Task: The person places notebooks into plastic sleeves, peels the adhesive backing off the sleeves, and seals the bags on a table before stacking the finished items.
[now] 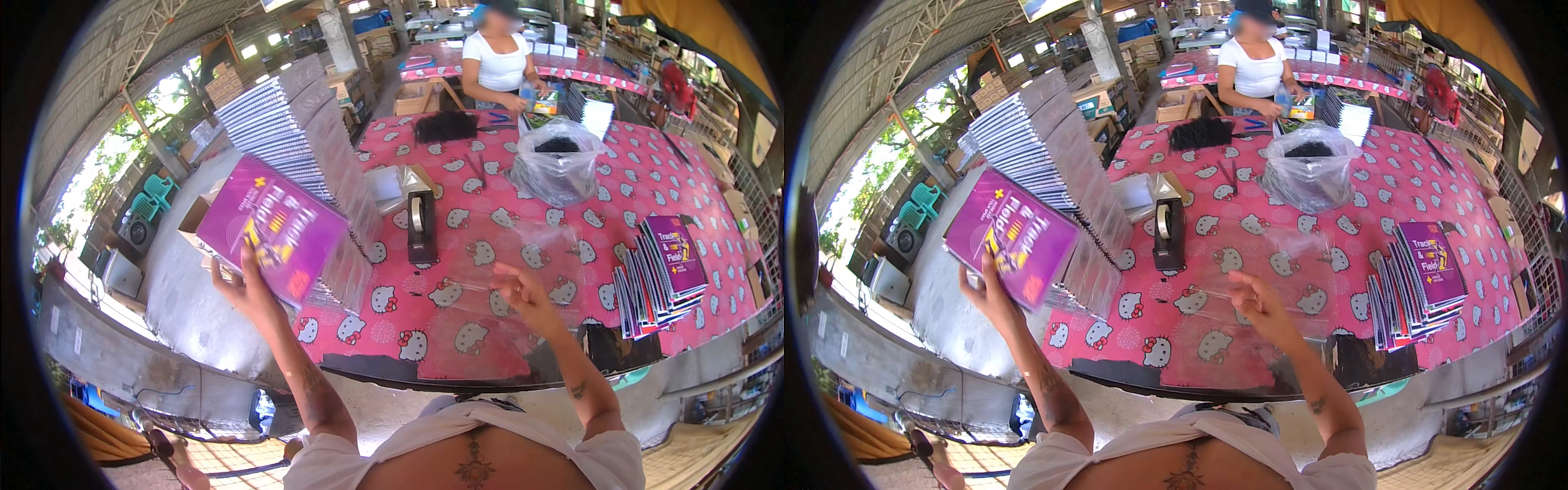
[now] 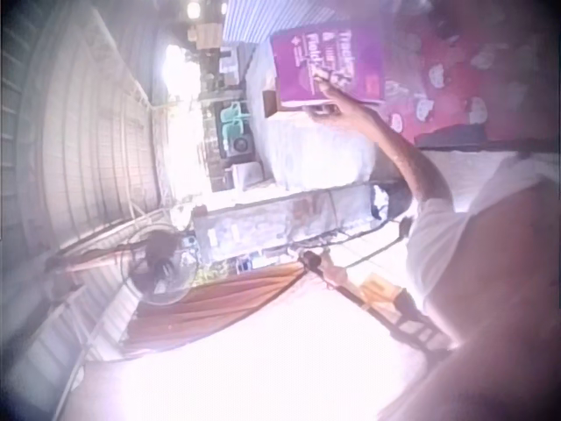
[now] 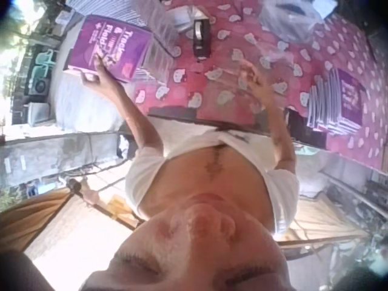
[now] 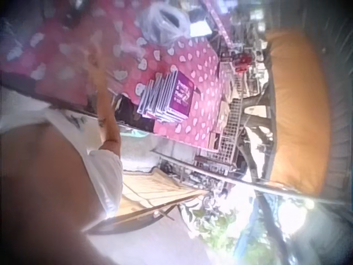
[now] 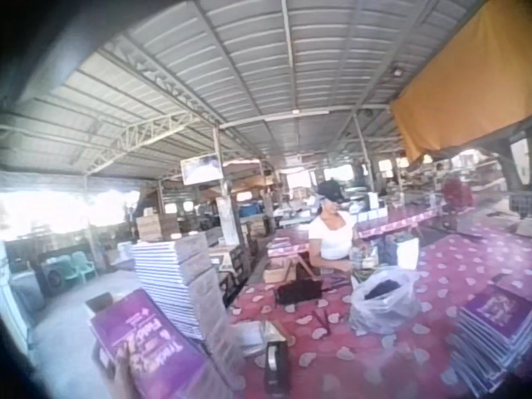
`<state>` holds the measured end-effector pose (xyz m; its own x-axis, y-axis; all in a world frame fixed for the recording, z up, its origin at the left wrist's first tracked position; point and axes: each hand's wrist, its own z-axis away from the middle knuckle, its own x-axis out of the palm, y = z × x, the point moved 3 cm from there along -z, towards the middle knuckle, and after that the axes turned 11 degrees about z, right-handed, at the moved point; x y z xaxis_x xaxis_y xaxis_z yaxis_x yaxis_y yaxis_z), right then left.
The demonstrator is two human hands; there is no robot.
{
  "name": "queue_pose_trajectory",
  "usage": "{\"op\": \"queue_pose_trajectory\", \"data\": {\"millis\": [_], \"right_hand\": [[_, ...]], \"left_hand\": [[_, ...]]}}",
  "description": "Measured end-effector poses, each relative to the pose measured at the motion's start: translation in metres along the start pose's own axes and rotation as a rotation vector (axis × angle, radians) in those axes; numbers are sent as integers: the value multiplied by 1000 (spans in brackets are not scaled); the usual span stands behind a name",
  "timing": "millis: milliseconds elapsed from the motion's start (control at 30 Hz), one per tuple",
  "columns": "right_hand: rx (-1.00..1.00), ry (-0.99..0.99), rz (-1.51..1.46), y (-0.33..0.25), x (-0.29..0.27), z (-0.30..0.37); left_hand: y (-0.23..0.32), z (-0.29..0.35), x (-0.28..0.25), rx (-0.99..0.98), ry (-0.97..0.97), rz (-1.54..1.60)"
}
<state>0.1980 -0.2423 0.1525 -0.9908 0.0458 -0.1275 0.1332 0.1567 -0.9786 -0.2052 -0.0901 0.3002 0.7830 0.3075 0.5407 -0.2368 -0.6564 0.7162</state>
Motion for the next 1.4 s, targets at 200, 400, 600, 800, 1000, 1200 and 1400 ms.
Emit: {"op": "queue_pose_trajectory", "data": {"millis": [200,400,600,800,1000,1200,1400], "right_hand": [[-83,45,55,20,-1,26],[-216,138,625,-52,-64,71],[190,1091,1671,-100,-337,175],[675,439,874,-35,-442,180],[777,423,882,-46,-451,184],[647,453,10,-53,-424,177],[97,335,-371,-73,-354,158]], "left_hand": [[-108,-77,-63,101,34,-453],[-82,-63,-44,212,228,-1105],[5,277,197,536,-1158,-208],[-57,491,294,338,-1698,68],[-79,553,338,527,-1833,85],[-102,530,335,549,-1740,44],[-83,470,282,788,-1613,46]]}}
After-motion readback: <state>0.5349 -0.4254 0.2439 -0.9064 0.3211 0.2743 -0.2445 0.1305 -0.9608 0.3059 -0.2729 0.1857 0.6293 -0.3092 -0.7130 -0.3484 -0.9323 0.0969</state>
